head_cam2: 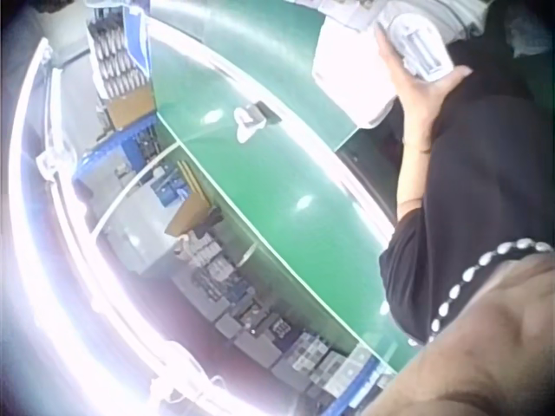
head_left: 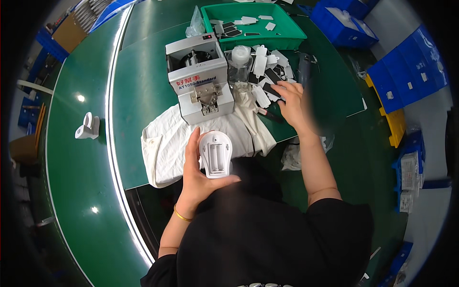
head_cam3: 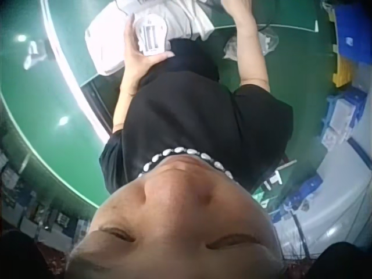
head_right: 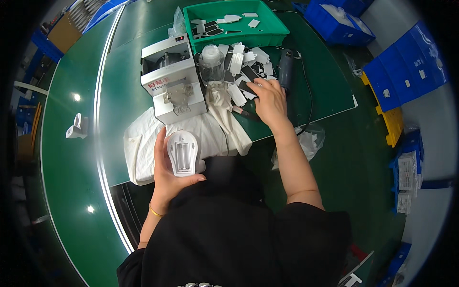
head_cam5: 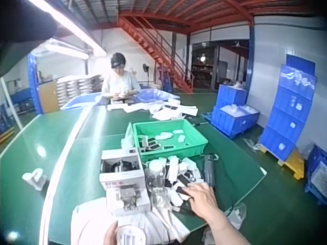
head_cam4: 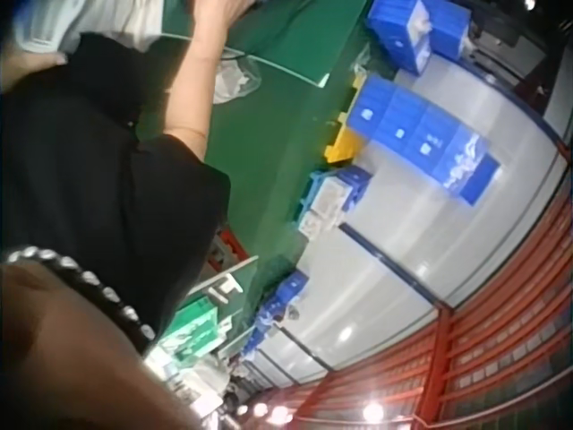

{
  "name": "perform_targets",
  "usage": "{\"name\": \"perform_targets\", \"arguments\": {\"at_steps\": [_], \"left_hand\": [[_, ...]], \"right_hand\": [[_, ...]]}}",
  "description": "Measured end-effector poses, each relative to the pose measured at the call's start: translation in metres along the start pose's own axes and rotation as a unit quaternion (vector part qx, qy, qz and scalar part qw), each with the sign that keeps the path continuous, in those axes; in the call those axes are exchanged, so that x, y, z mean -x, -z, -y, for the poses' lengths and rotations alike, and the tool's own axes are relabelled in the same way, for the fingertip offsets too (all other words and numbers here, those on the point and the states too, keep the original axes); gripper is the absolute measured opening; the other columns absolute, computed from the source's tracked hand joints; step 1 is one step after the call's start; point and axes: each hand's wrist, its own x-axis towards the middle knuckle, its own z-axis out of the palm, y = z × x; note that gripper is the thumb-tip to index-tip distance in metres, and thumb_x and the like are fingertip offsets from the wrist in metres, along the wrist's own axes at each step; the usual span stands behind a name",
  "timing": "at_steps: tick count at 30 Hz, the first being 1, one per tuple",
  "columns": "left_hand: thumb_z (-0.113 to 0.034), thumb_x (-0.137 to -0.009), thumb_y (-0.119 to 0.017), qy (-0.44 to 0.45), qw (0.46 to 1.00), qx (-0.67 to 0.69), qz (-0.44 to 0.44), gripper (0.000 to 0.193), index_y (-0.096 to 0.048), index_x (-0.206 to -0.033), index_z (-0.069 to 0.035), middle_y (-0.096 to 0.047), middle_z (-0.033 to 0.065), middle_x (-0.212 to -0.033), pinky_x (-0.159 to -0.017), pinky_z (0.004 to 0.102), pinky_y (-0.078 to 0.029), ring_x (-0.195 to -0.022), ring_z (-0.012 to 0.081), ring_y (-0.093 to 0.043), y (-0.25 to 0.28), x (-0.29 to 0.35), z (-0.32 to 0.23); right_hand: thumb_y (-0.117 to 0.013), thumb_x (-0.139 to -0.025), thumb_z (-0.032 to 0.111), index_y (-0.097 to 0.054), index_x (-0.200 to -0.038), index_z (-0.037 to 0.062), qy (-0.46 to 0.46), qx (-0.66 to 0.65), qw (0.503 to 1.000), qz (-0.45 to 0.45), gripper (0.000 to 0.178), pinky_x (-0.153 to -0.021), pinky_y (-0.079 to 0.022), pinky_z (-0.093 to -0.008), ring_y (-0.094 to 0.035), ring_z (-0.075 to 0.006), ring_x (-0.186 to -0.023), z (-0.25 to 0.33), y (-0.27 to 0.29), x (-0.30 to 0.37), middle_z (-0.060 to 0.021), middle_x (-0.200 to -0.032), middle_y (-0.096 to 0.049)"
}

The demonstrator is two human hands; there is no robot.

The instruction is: Assembling white plastic electronic housings by inserting internal parts and securing them with an electric screwdriver.

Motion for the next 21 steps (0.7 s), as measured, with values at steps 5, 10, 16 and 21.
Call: {"name": "perform_targets", "arguments": {"at_steps": [5, 10, 16, 21], "left_hand": [[-0.03, -0.048, -0.1, -0.048, 0.998, -0.01, -0.028, 0.146, -0.006, -0.157, -0.009, -0.043, 0.0136, -0.138, -0.106, 0.0403, -0.041, -0.124, 0.0259, -0.051, -0.002, -0.005, 0.002], [-0.025, -0.054, -0.098, -0.046, 0.998, 0.034, -0.038, 0.14, -0.004, -0.157, -0.012, -0.045, 0.0176, -0.14, -0.106, 0.043, -0.042, -0.125, 0.0293, -0.051, -0.004, -0.009, -0.004], [-0.017, -0.056, -0.097, -0.056, 0.997, 0.043, -0.03, 0.139, -0.001, -0.157, -0.015, -0.04, 0.0202, -0.145, -0.105, 0.0438, -0.045, -0.13, 0.0306, -0.049, -0.004, -0.009, -0.009], [-0.019, -0.056, -0.097, -0.08, 0.996, 0.03, -0.029, 0.138, -0.003, -0.156, -0.013, -0.041, 0.0206, -0.145, -0.105, 0.0436, -0.046, -0.129, 0.0315, -0.05, 0.0, -0.005, -0.002]], "right_hand": [[-0.071, -0.08, 0.005, -0.074, -0.103, 0.0081, 0.024, -0.046, 0.997, -0.065, 0.023, -0.089, -0.047, -0.0382, -0.061, -0.0277, -0.097, -0.013, -0.005, -0.003, -0.0093, -0.105, -0.069], [-0.061, -0.096, 0.005, -0.053, -0.134, 0.0026, -0.076, -0.437, 0.892, -0.088, 0.039, -0.079, -0.049, -0.0237, -0.059, -0.0076, -0.09, 0.039, 0.027, -0.002, -0.0035, -0.108, -0.064], [-0.062, -0.092, -0.004, -0.066, -0.117, -0.0002, 0.004, -0.543, 0.827, 0.146, 0.025, -0.079, -0.045, -0.0209, -0.055, -0.0064, -0.087, 0.123, 0.058, 0.017, 0.0, -0.099, -0.062], [-0.071, -0.088, 0.002, -0.067, -0.111, 0.0022, 0.011, -0.538, 0.818, 0.203, 0.024, -0.067, -0.043, -0.0208, -0.052, -0.0048, -0.073, 0.146, 0.039, 0.031, 0.0015, -0.088, -0.063]]}}
